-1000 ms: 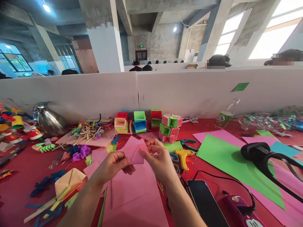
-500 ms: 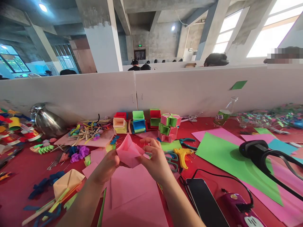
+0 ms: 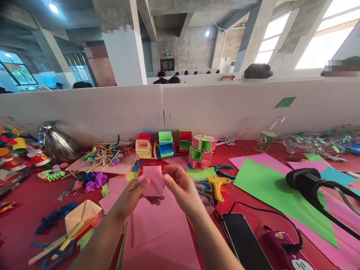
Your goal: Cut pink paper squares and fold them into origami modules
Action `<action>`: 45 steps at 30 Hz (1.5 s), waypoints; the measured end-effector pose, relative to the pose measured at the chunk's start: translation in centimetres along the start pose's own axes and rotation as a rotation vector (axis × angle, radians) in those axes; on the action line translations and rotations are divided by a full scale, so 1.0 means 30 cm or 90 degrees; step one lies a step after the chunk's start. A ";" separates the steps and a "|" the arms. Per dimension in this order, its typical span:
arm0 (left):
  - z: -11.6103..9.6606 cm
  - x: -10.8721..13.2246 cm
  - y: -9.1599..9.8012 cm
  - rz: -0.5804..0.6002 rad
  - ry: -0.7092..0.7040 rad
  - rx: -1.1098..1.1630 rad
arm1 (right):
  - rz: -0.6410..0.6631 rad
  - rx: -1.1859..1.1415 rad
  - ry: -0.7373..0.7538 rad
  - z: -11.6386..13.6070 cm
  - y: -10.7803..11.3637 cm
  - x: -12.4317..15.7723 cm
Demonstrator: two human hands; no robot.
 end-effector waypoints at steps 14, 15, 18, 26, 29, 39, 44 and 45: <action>-0.026 0.004 0.082 -0.226 -0.061 -0.002 | 0.004 -0.106 -0.096 -0.070 -0.030 0.004; -0.023 0.003 0.082 -0.242 -0.069 0.031 | 0.010 -0.127 -0.099 -0.073 -0.037 0.004; -0.014 -0.003 0.071 -0.230 -0.083 0.124 | 0.023 -0.108 -0.112 -0.088 -0.045 0.005; -0.004 -0.003 0.095 -0.207 -0.072 0.133 | 0.084 0.065 -0.130 -0.099 -0.025 0.002; 0.002 -0.003 0.098 -0.209 -0.062 0.138 | 0.086 0.102 -0.149 -0.107 -0.015 0.006; -0.023 0.016 0.106 -0.231 -0.028 0.017 | 0.099 0.177 -0.089 -0.089 -0.034 0.000; -0.018 0.009 0.085 -0.195 -0.025 -0.075 | 0.026 0.153 -0.003 -0.050 -0.014 -0.009; -0.016 0.005 0.077 -0.178 -0.029 -0.068 | 0.017 0.140 -0.012 -0.050 -0.011 -0.008</action>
Point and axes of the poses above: each hand's wrist, its own x-axis away from the middle knuckle, its own y-axis out of the back of the hand, z = x × y, the point moved 7 cm from there along -x, towards the middle knuckle, and after that the axes turned 7 degrees about y, right-handed, at the moved point
